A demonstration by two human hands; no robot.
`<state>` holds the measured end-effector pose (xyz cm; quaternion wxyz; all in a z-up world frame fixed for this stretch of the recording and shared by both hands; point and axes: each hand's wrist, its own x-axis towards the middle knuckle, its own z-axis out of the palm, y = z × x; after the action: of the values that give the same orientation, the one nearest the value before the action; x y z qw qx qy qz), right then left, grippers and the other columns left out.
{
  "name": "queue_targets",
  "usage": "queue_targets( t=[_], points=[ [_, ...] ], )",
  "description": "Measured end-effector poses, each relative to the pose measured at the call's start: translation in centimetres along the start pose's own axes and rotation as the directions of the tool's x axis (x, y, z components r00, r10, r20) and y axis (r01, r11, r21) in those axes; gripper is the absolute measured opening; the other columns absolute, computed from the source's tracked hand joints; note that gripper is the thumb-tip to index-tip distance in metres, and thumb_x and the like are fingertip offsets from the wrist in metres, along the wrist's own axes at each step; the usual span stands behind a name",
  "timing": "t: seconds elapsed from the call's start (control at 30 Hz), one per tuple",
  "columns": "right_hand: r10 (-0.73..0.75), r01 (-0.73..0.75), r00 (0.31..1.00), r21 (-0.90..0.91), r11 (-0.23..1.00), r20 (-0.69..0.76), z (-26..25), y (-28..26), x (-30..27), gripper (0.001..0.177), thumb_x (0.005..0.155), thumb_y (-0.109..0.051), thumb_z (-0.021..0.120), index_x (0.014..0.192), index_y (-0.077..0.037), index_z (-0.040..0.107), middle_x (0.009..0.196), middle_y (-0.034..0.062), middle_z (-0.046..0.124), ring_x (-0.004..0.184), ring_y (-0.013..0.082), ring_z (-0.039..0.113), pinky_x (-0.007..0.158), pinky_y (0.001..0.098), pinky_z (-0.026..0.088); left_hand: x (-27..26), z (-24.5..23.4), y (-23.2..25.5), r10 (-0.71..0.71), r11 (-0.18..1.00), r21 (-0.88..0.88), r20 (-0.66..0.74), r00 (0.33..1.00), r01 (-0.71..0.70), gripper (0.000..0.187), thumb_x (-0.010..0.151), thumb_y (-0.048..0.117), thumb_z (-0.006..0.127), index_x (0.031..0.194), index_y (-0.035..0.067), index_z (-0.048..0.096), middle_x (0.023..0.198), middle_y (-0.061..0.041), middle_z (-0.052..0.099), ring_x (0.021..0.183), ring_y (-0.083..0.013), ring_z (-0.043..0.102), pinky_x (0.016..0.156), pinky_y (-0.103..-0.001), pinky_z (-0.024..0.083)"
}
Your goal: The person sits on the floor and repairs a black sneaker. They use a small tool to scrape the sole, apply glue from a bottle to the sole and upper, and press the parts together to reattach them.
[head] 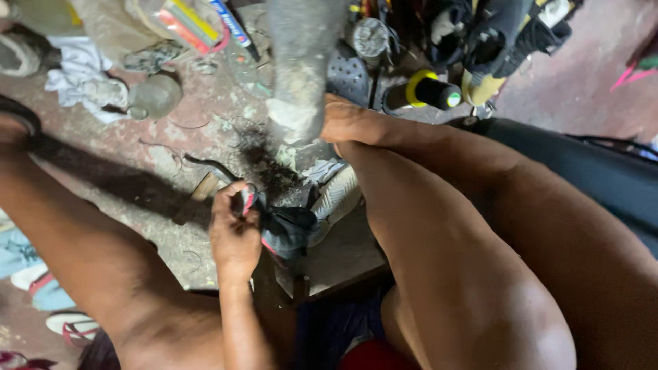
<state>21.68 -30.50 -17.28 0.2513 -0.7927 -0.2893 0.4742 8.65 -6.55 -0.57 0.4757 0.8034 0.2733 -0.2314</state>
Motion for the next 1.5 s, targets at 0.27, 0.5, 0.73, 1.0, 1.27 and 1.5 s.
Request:
queue_targets(
  t=[0.27, 0.5, 0.73, 1.0, 1.27, 1.5],
  points=[
    [-0.017, 0.021, 0.994, -0.032, 0.999, 0.104, 0.9, 0.7, 0.6, 0.026, 0.101, -0.026, 0.064, 0.124, -0.013, 0.063, 0.102, 0.0127, 0.068, 0.091, 0.0310, 0.068, 0.080, 0.0474, 0.056, -0.2, -0.3, 2.7, 0.081, 0.994, 0.076, 0.018, 0.997, -0.082, 0.049, 0.082, -0.010, 0.063, 0.127, 0.010, 0.061, 0.106, -0.012, 0.069, 0.088, -0.0204, 0.066, 0.079, -0.033, 0.052],
    [-0.031, 0.033, 0.999, -0.052, 0.998, 0.040, 1.0, 0.9, 2.2, 0.026, 0.097, -0.023, 0.068, 0.121, -0.011, 0.064, 0.100, 0.0105, 0.066, 0.089, 0.0290, 0.067, 0.078, 0.0477, 0.055, -1.2, -1.0, 4.2, -0.034, 0.994, 0.103, 0.122, 0.992, 0.021, 0.050, 0.080, -0.007, 0.064, 0.127, 0.012, 0.061, 0.105, -0.013, 0.069, 0.085, -0.0253, 0.068, 0.074, -0.037, 0.055],
    [-0.351, 0.356, 0.925, 0.005, 0.935, -0.143, -1.1, -3.1, 2.6, 0.027, 0.094, -0.021, 0.072, 0.117, -0.009, 0.065, 0.099, 0.0084, 0.065, 0.087, 0.0270, 0.065, 0.076, 0.0481, 0.055, -1.8, -0.9, 3.7, 0.164, 0.979, 0.105, 0.097, 0.982, -0.174, 0.048, 0.079, -0.005, 0.067, 0.125, 0.007, 0.059, 0.115, -0.018, 0.067, 0.102, -0.0377, 0.067, 0.087, -0.044, 0.053],
    [-0.567, 0.567, 0.694, -0.147, 0.810, -0.444, -5.1, -12.4, 7.1, 0.030, 0.099, -0.009, 0.069, 0.127, -0.007, 0.059, 0.114, 0.0112, 0.053, 0.099, 0.0279, 0.064, 0.082, 0.0414, 0.057, -1.8, -0.3, 2.8, 0.107, 0.984, 0.130, 0.129, 0.986, -0.124, 0.047, 0.079, -0.002, 0.066, 0.123, 0.009, 0.059, 0.113, -0.019, 0.066, 0.104, -0.0408, 0.065, 0.089, -0.047, 0.051],
    [-0.538, 0.512, 0.606, -0.230, 0.827, -0.586, -7.3, -15.2, 10.7, 0.035, 0.092, -0.011, 0.074, 0.124, -0.008, 0.060, 0.125, 0.0147, 0.056, 0.106, 0.0365, 0.065, 0.086, 0.0460, 0.055, -2.0, 0.3, 2.3, 0.099, 0.982, 0.142, 0.160, 0.982, -0.122, 0.048, 0.076, -0.003, 0.067, 0.122, 0.010, 0.060, 0.116, -0.019, 0.066, 0.107, -0.0418, 0.064, 0.090, -0.048, 0.050],
    [-0.459, 0.391, 0.756, -0.241, 0.888, -0.467, -7.1, -15.3, 11.8, 0.029, 0.095, -0.007, 0.068, 0.122, -0.002, 0.063, 0.119, 0.0164, 0.060, 0.097, 0.0361, 0.068, 0.081, 0.0491, 0.056, -2.2, 0.6, 1.9, 0.125, 0.980, 0.129, 0.179, 0.976, -0.149, 0.051, 0.075, -0.002, 0.069, 0.123, 0.008, 0.058, 0.117, -0.018, 0.064, 0.111, -0.0414, 0.062, 0.093, -0.048, 0.049]
  ],
)
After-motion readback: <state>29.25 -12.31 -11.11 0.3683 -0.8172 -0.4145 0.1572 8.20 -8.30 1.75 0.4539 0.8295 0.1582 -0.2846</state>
